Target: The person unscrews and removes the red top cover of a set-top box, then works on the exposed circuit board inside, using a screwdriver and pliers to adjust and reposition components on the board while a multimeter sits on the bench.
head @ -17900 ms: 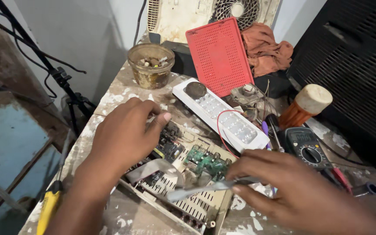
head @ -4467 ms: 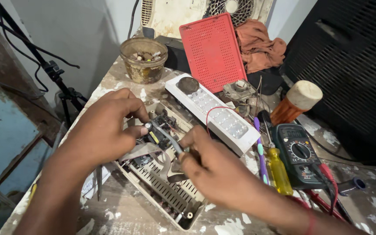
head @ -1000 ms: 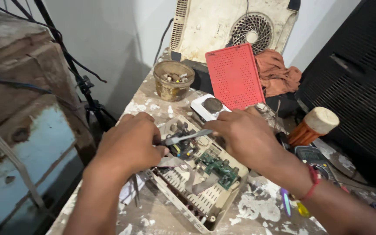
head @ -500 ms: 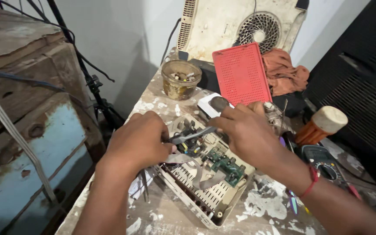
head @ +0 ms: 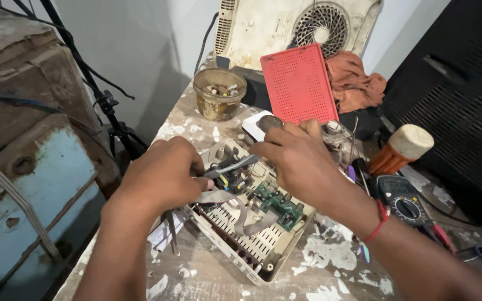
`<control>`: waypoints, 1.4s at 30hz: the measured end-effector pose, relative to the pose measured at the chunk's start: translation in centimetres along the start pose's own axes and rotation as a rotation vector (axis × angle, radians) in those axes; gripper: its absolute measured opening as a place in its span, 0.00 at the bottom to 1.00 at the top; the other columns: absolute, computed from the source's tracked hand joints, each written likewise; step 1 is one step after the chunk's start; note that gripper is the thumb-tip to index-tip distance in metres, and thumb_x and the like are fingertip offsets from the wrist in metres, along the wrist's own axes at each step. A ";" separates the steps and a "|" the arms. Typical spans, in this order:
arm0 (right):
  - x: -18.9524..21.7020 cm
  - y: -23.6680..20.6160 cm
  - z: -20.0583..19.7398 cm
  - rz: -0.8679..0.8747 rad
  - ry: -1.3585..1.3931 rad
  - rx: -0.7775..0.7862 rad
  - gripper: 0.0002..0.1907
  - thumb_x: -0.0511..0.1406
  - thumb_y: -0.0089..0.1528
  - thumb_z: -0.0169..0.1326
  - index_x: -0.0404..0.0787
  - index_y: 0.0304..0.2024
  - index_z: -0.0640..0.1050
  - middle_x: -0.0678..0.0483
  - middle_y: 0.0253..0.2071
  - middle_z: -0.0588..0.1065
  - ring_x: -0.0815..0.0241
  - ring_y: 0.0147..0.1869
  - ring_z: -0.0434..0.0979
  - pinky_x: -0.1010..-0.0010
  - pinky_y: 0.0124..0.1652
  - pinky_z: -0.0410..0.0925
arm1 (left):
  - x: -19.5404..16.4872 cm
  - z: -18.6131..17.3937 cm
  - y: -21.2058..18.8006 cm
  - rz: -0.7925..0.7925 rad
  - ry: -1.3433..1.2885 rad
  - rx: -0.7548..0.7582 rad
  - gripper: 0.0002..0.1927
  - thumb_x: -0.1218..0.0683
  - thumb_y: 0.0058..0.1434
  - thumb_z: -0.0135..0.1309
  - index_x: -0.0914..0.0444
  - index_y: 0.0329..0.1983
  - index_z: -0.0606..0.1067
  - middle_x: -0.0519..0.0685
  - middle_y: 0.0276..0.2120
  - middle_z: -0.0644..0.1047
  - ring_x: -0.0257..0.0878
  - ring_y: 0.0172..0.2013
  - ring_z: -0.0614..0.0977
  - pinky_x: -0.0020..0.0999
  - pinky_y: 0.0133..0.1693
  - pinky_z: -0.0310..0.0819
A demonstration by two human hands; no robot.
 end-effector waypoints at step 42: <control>0.0 -2.2 1.6 0.205 -0.025 0.052 0.24 0.26 0.48 0.54 0.44 0.48 0.80 0.53 0.32 0.74 0.51 0.40 0.75 0.56 0.41 0.59 | 0.0 0.2 0.6 -0.027 0.019 0.006 0.19 0.47 0.48 0.69 0.60 0.40 0.82 0.55 0.42 0.82 0.50 0.48 0.83 0.45 0.50 0.75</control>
Point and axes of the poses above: each hand's wrist, its own y-axis towards the middle knuckle, its own z-axis out of the palm, x = y × z, the point moved 7 cm from there along y, towards the middle knuckle
